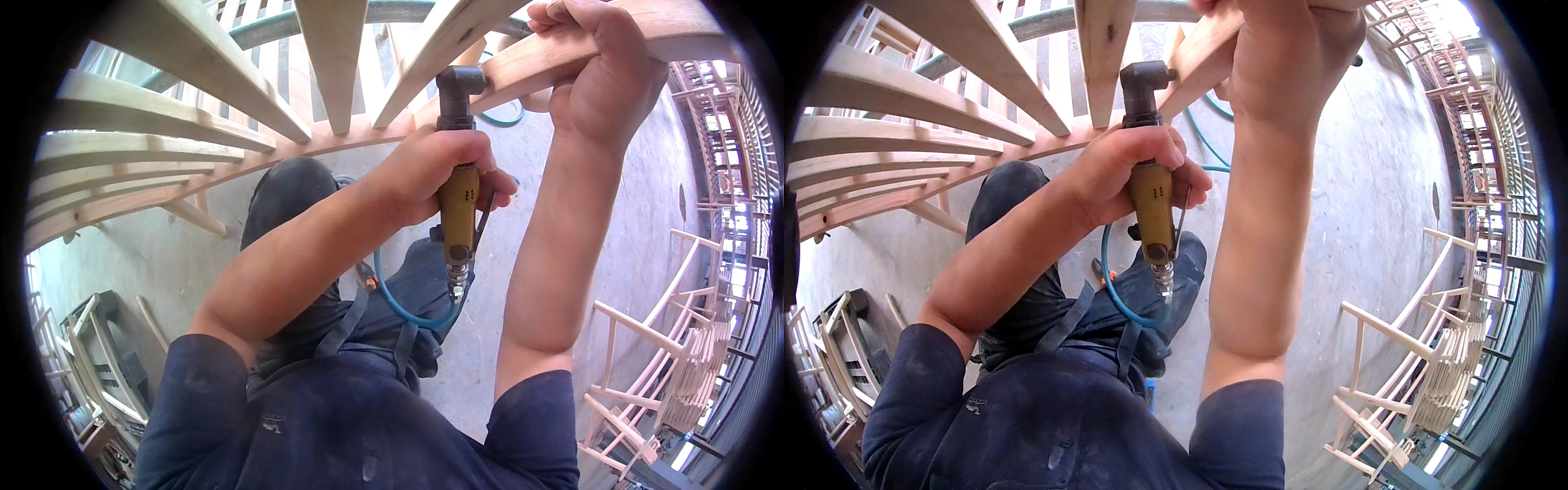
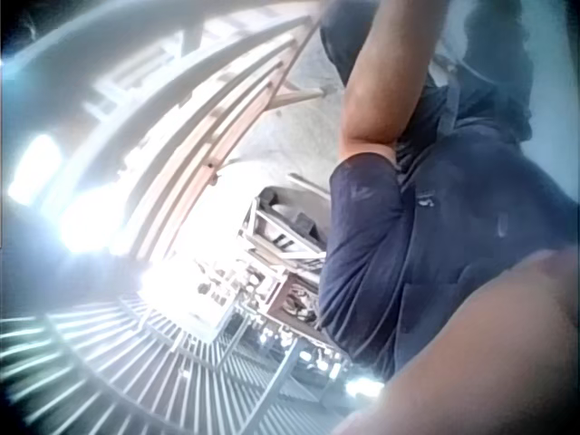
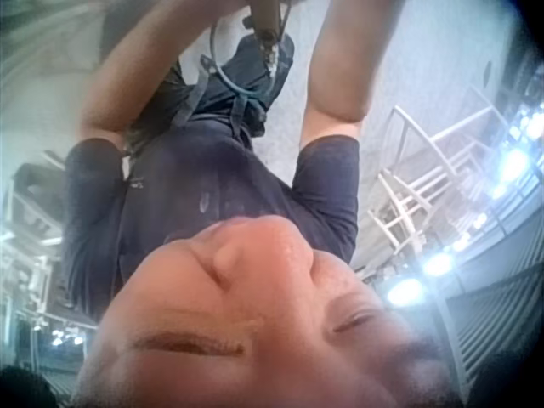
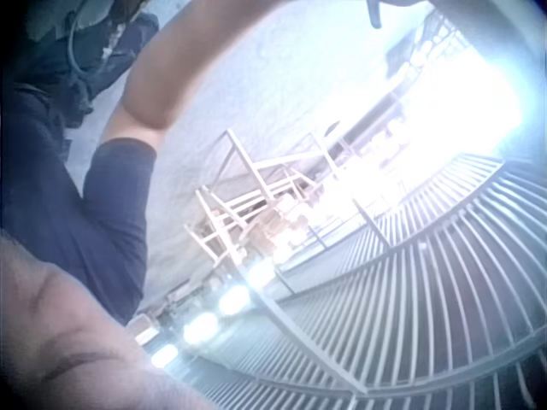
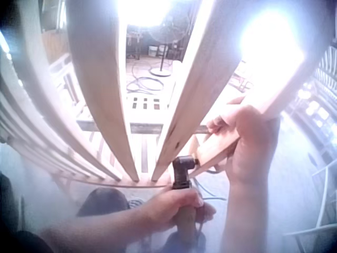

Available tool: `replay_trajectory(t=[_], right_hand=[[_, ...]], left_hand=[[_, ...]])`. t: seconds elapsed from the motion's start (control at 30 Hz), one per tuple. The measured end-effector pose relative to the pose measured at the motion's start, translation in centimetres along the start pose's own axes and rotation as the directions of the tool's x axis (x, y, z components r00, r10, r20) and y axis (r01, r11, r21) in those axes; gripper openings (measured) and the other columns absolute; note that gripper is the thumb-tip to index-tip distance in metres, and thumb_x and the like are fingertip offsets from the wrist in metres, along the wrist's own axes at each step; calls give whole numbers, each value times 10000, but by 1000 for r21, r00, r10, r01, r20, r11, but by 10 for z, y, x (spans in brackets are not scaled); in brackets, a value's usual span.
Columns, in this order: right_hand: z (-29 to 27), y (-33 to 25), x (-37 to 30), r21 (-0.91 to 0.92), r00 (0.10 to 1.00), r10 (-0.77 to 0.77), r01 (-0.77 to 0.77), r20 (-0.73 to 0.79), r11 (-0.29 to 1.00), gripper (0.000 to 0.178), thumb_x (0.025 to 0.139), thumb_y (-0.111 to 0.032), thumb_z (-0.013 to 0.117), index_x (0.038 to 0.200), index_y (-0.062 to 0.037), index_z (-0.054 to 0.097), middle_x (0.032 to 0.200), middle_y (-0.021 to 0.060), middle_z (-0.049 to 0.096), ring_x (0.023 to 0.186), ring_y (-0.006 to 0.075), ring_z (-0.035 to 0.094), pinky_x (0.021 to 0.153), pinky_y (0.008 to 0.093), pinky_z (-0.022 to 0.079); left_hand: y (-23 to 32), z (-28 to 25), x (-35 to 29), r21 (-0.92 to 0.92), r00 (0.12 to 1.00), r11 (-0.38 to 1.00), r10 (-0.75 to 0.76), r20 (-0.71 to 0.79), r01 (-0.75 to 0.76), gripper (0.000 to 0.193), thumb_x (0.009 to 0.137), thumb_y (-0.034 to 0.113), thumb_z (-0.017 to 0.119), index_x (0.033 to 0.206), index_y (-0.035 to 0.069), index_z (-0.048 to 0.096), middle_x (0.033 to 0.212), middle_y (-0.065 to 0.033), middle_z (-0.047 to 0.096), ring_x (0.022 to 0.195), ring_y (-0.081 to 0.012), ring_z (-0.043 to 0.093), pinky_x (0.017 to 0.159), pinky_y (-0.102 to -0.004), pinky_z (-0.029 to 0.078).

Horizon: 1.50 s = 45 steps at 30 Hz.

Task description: The person sits on the floor and uses a pneumatic nail gun to attach wooden slats to the frame of a chair. They pick up nails from a container on the floor and insert them into the gun before firing them into the wood. Another person is visible in the background working on a similar chair.

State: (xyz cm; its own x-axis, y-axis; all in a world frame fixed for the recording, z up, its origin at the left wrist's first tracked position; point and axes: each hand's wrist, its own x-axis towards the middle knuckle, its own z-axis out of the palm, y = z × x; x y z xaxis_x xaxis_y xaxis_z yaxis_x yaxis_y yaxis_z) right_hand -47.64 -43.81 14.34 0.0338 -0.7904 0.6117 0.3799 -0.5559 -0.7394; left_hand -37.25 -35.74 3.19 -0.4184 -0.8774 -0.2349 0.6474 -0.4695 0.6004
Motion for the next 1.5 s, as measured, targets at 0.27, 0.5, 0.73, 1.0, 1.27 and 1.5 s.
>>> replay_trajectory(t=[0.27, 0.5, 0.73, 1.0, 1.27, 1.5], right_hand=[[-1, 9, -1, 42, 993, -109, 107, 42, 993, 187, 788, -110, 712, 873, 14, 600, 713, 111, 603, 606, 232, 618, 601, 346, 546], [0, 10, -3, 104, 996, -82, 78, 35, 992, 210, 803, -134, 725, 896, 6, 599, 749, 102, 598, 637, 230, 619, 630, 359, 551], [0, 12, -4, 30, 992, -121, 120, 23, 992, 200, 812, -135, 708, 908, 1, 596, 761, 99, 595, 640, 232, 611, 653, 375, 544], [3, 3, -3, -2, 995, -75, 75, 69, 997, 127, 803, -96, 636, 869, 4, 593, 705, 107, 592, 637, 240, 618, 653, 351, 533], [-2, 9, 2, -32, 998, -46, 48, 34, 998, 126, 795, -90, 632, 868, 5, 592, 692, 109, 601, 607, 240, 609, 632, 351, 536], [-2, 8, 3, 143, 999, 39, -44, 35, 989, 127, 794, -85, 645, 868, 6, 596, 686, 111, 603, 589, 235, 610, 613, 344, 539]], left_hand=[[2, 0, -1, -39, 1000, 999, -12, -9, 12, 199, 817, 101, 608, 867, -83, 663, 886, -264, 730, 773, -330, 715, 714, -435, 574], [4, -7, 3, -59, 997, 998, -30, 68, 34, 200, 823, 102, 603, 865, -82, 667, 915, -282, 733, 779, -349, 711, 760, -444, 581], [6, -8, 3, -3, 996, 998, -56, 71, 56, 198, 815, 119, 616, 876, -63, 666, 931, -286, 734, 812, -354, 718, 794, -455, 584], [5, -15, 5, 81, 996, 995, -60, 71, 54, 210, 816, 158, 623, 893, -32, 670, 988, -288, 742, 864, -353, 724, 844, -453, 581], [5, -12, 2, 13, 998, 999, -35, 54, 35, 185, 833, 142, 627, 907, -25, 653, 993, -290, 742, 881, -371, 730, 858, -475, 583], [-2, -8, 3, 45, 1000, 999, 14, -4, -14, 173, 851, 155, 625, 896, -9, 652, 906, -244, 744, 877, -364, 734, 826, -469, 584]])
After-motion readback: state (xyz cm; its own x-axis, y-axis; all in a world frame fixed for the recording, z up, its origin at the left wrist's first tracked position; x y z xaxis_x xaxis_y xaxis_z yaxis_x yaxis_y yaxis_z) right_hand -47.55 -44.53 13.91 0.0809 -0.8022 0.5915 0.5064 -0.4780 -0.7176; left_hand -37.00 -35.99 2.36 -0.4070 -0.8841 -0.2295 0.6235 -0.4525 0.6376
